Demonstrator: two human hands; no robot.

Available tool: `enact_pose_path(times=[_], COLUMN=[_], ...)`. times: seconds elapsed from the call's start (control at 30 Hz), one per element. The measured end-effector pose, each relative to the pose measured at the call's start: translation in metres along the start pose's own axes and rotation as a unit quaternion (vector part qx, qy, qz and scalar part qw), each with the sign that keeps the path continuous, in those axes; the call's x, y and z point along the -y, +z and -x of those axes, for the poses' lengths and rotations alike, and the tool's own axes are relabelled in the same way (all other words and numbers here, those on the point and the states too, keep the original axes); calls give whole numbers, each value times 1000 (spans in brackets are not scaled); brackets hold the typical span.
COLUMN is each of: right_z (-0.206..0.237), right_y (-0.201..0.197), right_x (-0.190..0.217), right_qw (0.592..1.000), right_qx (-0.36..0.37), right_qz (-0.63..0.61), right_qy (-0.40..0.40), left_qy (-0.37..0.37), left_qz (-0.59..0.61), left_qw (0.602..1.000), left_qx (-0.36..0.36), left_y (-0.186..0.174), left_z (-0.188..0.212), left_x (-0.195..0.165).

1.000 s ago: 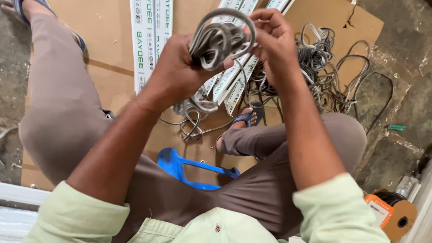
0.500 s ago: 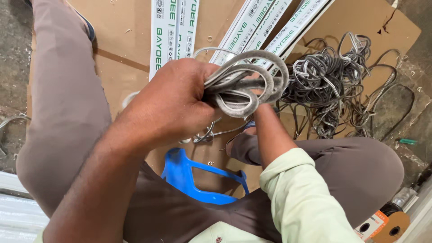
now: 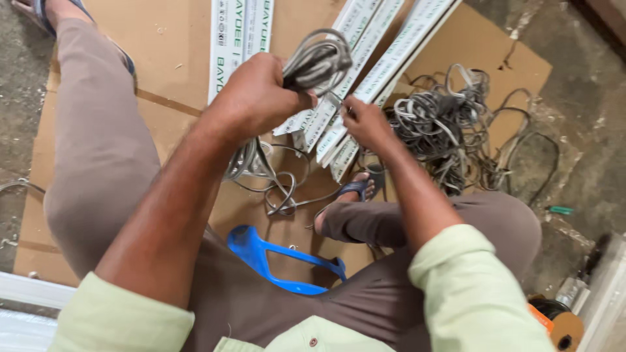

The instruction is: The person sits on a cardboard sheet and repeatedly coils flexible metal wires by hand into loops. They gather the coiled wires into a bundle and place them on the floor. The person then picks up a white plastic profile and inserts a wire into it.

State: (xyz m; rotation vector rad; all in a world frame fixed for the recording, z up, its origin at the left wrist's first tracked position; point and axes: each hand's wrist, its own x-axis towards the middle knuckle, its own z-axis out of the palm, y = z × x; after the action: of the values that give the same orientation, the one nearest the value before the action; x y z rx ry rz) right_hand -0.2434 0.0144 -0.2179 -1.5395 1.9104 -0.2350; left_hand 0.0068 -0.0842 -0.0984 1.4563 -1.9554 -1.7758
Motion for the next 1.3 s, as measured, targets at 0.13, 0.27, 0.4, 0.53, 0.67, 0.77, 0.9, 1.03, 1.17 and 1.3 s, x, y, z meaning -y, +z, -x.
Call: enact_pose_path(times=[0.13,0.27,0.4,0.53,0.67,0.77,0.9,1.03,1.17,1.3], right_z=[25,58,83,90,81,74,65,56,51,49], right_y=[-80,-128,-131,-126,-122,-119,-117,-112,-108,-107], right_x=[9,39,71,88,93,91,86,87,92,85], right_qw=[972,854,773,770,750,735,720,687,685,681], right_qx=[-114,-173,-163,-165,-153,-148,-149,-155,-137,-135], right_qz=[110,270,376,408,449,465,488,532,536,529], right_qy=[-175,-410,-485,-461,-461,-472,-471,-470,-475,-488], left_qy=[-8,-14,-50,-40,-28,-21,-16,-22,-4,8], left_qz=[-14,17,17,-1,6,-12,-52,-78,-89,-112], left_qw=[1000,1000,998,998,999,999,997,995,994,992], left_qx=[-2,16,43,49,45,42,51,62,64,57], left_y=[10,18,27,28,25,25,27,27,29,35], left_z=[-10,-12,-8,-1,6,7,7,7,10,12], left_x=[13,16,13,12,13,12,11,9,8,9])
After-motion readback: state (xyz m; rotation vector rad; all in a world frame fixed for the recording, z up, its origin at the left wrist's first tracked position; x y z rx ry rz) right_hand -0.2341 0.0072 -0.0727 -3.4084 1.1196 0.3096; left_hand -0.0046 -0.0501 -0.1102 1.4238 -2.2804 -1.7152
